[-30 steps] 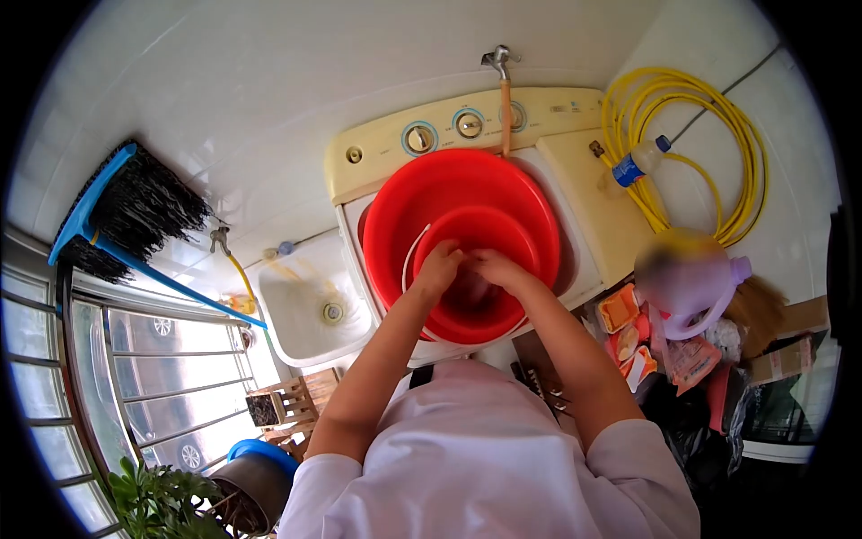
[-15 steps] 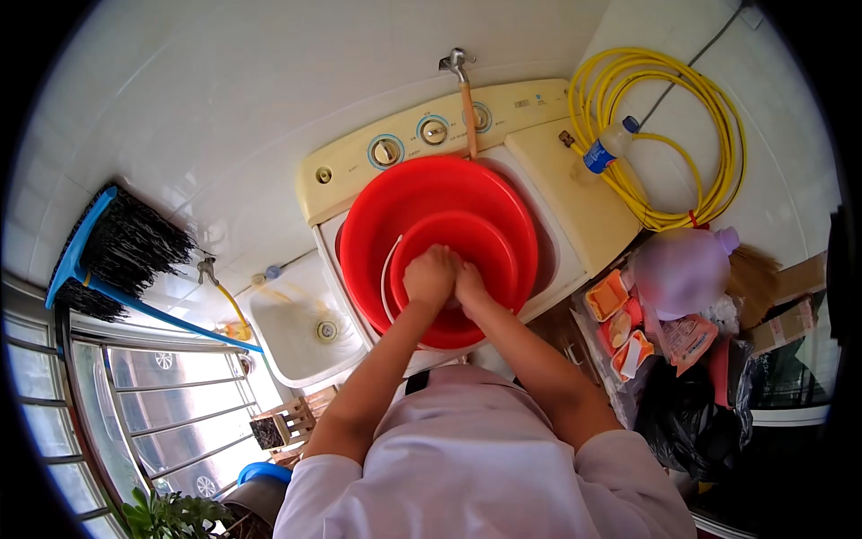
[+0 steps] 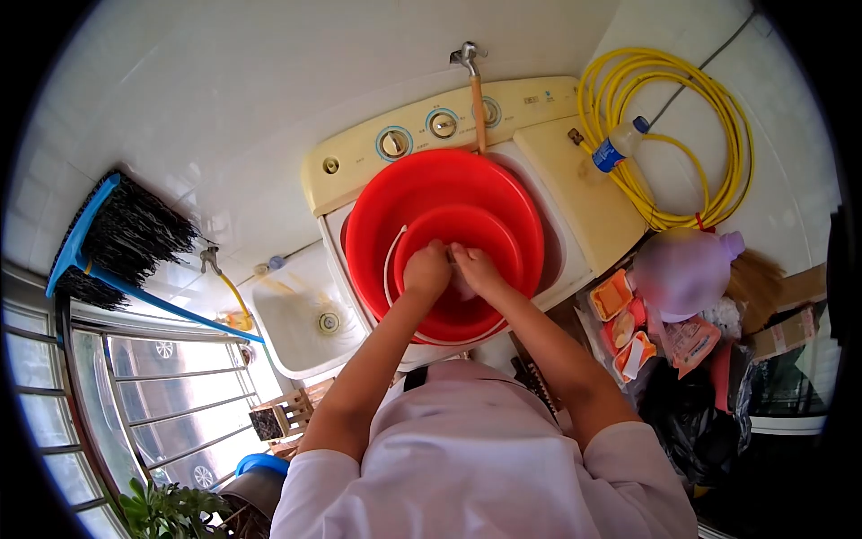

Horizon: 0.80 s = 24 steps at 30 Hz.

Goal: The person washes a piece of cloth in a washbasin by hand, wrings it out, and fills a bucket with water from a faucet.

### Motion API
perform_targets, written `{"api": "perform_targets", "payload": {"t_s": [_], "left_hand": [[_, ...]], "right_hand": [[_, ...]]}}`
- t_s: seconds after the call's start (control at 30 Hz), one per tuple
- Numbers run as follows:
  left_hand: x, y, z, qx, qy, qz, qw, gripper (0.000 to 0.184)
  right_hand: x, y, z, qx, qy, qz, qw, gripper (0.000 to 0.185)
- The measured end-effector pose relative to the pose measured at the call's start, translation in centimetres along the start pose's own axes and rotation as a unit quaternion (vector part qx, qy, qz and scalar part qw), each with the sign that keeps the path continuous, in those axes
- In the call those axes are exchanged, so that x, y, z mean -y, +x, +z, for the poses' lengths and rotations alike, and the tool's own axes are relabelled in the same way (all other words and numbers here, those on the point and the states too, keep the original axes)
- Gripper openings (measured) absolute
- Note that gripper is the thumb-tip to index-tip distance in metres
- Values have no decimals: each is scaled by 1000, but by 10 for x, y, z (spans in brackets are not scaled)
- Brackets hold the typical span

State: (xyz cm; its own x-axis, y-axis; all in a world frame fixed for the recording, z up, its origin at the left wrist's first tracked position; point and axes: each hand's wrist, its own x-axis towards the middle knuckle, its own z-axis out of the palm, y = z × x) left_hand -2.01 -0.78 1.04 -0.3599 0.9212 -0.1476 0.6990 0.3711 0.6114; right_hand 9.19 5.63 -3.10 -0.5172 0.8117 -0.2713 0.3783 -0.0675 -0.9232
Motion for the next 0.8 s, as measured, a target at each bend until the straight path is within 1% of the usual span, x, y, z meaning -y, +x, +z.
{"api": "perform_targets", "payload": {"t_s": [0.03, 0.07, 0.1, 0.13, 0.17, 0.2, 0.23, 0.27, 0.3, 0.33, 0.4, 0.43, 0.5, 0.53, 0.6, 0.63, 0.67, 0.7, 0.73, 0.77, 0.8], "left_hand": [[0, 1, 1, -23, -40, 3, 999, 29], [0, 2, 2, -46, -80, 7, 996, 31], [-10, -2, -16, -13, -163, -14, 986, 42], [-15, -6, -28, -9, -162, -16, 987, 42], [-19, -9, -37, 14, -328, -51, 943, 46], [-21, -13, -46, 35, -484, -87, 870, 50], [-23, -15, -52, 50, -501, -96, 859, 50], [-18, -16, -51, 49, -501, -97, 858, 50], [-11, -15, -48, 66, -482, -84, 870, 48], [-8, -16, -48, 83, -461, -70, 881, 46], [-4, -21, -50, 93, -468, -76, 876, 44], [-3, -24, -50, 106, -476, -83, 869, 43], [-3, -24, -49, 111, -483, -77, 865, 40], [-2, -26, -48, 121, -489, -72, 861, 38], [-1, -23, -44, 112, -492, -60, 861, 37], [1, -21, -42, 104, -496, -51, 861, 35], [2, -20, -40, 101, -498, -51, 860, 35], [4, -18, -37, 82, -508, -49, 856, 31], [7, -18, -33, 64, -518, -51, 852, 28], [10, -18, -30, 62, -518, -52, 852, 28], [11, -15, -26, 43, -497, -49, 865, 28]], "right_hand": [[19, -4, -8, -9, -111, -27, 993, 44], [40, -8, -16, -18, -220, -54, 974, 45], [62, -13, -19, -12, -340, -18, 940, 45], [62, -11, -16, -11, -338, -15, 941, 45], [61, -10, -14, 23, -398, -17, 917, 41], [60, -11, -10, 58, -456, -19, 888, 39], [41, -9, 3, 60, -456, -18, 888, 39], [5, -4, 21, 3, -547, -68, 834, 34], [-19, -1, 35, -54, -628, -119, 767, 31], [-27, -1, 39, -55, -628, -122, 767, 31], [-34, -5, 39, 122, -617, -116, 768, 28], [-31, -1, 34, 123, -618, -118, 767, 28], [-14, 12, 22, 226, -626, 5, 747, 30], [-6, 4, 23, 228, -627, 4, 745, 30], [12, -9, 22, 230, -666, -86, 705, 28], [21, -6, 18, 229, -667, -87, 703, 28], [31, 1, 10, 301, -524, 3, 797, 26], [35, 6, 3, 362, -360, 92, 855, 25], [32, 5, -4, 366, -362, 92, 853, 25], [29, 3, -14, 326, -207, 122, 914, 23], [32, 1, -21, 273, -46, 148, 949, 22]]}}
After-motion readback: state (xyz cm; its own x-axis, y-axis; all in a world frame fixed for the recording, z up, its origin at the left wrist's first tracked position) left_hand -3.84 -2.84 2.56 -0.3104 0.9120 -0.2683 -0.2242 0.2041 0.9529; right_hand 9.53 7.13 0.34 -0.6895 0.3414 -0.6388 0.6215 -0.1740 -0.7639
